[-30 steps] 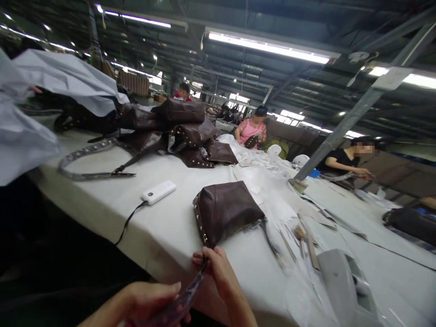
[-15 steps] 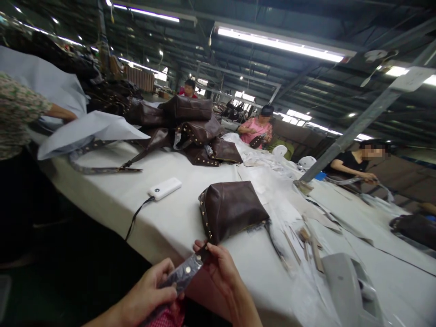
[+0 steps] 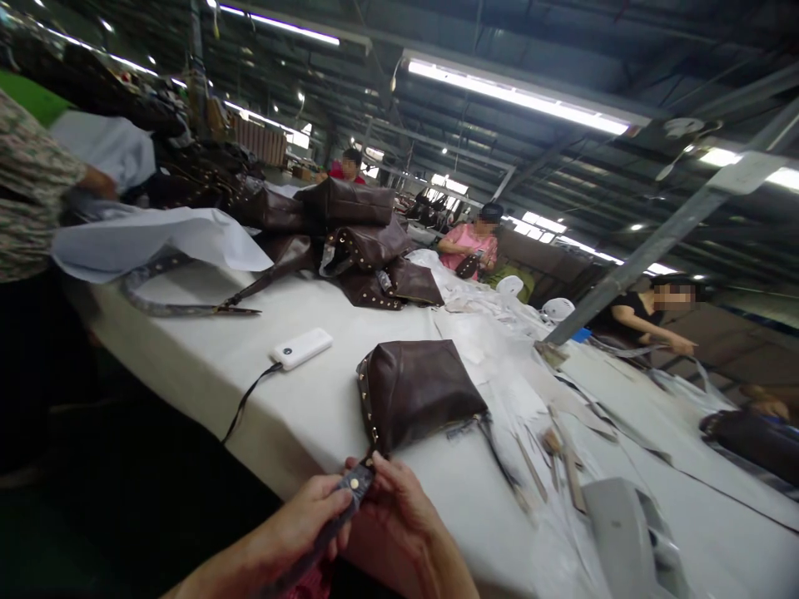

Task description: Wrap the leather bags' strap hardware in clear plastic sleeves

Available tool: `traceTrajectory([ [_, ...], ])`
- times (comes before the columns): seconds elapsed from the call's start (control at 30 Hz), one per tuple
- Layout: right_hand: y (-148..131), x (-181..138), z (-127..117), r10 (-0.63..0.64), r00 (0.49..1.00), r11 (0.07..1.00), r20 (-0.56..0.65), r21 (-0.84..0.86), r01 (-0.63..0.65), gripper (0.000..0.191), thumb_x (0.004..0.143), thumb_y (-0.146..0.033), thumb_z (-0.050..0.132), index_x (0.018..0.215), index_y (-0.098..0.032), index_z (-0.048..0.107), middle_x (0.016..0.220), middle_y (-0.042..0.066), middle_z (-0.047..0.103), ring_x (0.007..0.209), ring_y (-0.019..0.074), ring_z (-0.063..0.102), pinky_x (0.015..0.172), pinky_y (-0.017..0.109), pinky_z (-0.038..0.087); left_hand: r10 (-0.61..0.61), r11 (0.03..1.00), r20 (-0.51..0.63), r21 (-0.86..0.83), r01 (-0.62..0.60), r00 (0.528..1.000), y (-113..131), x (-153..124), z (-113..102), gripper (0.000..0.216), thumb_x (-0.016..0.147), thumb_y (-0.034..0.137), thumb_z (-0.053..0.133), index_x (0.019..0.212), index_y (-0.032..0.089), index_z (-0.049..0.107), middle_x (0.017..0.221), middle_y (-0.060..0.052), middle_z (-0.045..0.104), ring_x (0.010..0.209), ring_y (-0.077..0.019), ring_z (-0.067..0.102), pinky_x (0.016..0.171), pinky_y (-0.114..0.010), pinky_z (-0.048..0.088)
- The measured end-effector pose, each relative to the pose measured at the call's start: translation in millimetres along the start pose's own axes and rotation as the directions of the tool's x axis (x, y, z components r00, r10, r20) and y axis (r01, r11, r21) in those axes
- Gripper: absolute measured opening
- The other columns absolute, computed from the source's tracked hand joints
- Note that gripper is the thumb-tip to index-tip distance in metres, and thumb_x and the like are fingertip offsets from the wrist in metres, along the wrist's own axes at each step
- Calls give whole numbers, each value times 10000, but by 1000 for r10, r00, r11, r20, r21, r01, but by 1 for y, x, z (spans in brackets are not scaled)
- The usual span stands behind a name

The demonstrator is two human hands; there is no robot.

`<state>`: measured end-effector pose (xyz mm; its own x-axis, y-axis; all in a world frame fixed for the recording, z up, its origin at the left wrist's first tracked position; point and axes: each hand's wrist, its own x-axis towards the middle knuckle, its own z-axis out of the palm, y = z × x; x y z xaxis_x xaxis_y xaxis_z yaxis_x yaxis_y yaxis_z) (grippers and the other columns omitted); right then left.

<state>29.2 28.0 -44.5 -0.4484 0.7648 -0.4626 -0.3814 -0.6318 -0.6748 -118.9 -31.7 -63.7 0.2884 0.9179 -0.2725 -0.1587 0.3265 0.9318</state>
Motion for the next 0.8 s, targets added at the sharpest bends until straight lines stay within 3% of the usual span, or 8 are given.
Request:
traceTrajectory([
  [0.1,-22,10,-6,-4,998,994,-67,110,11,450,737,-547,701,896,-127,673,842,103,747,745,200,695,688,319,545,14,1000,41,-23,-13,999,-4,-5,-2,419,791,580,553,780,161,535,507,34,556,380,-65,418,395,-184,235],
  [0.17,-34,23,-9,-20,990,990,-140,133,39,480,784,-581,633,984,-146,657,904,104,747,787,216,701,687,355,552,18,998,58,-61,-14,998,-10,-7,-1,445,779,606,567,756,163,532,491,35,547,373,-63,412,383,-181,233],
  [0.27,-37,44,-14,-101,966,994,-236,20,109,424,774,-488,695,976,-121,630,877,118,743,765,231,706,633,368,564,-4,987,10,-160,6,1000,-16,-6,1,507,753,657,577,796,152,555,503,26,558,373,-61,418,363,-176,186],
  [0.37,-27,55,-21,-216,927,976,-307,-58,209,296,695,-295,805,816,-136,586,695,49,716,608,166,678,575,294,570,-84,951,-31,-301,71,996,-13,-5,1,534,709,650,645,850,140,573,569,19,581,428,-61,473,390,-161,216],
  [0.47,-18,57,-28,-238,921,971,-308,-45,236,310,652,-220,834,733,-162,540,598,-12,671,506,101,623,506,206,544,-130,924,9,-361,124,992,-11,-6,3,555,675,647,686,856,133,581,601,7,595,462,-71,508,421,-164,267],
  [0.57,-15,55,-32,-244,928,969,-283,-25,247,327,640,-224,843,716,-173,529,593,-25,667,486,82,608,470,172,526,-121,910,15,-398,117,993,-14,-5,10,567,678,668,672,858,136,591,583,6,590,437,-76,496,394,-173,235],
  [0.67,-14,53,-32,-248,934,966,-257,4,258,357,611,-230,862,714,-180,523,626,-31,675,519,82,625,482,164,530,-73,887,-16,-459,58,997,-18,0,19,569,672,668,679,857,136,604,558,15,562,440,-84,488,378,-184,198],
  [0.8,-13,53,-30,-246,942,966,-227,20,257,402,555,-244,892,720,-178,531,637,-31,674,518,85,625,482,167,530,27,832,-74,-551,-64,997,-20,16,29,512,699,614,699,826,126,610,514,29,531,432,-76,461,432,-195,273],
])
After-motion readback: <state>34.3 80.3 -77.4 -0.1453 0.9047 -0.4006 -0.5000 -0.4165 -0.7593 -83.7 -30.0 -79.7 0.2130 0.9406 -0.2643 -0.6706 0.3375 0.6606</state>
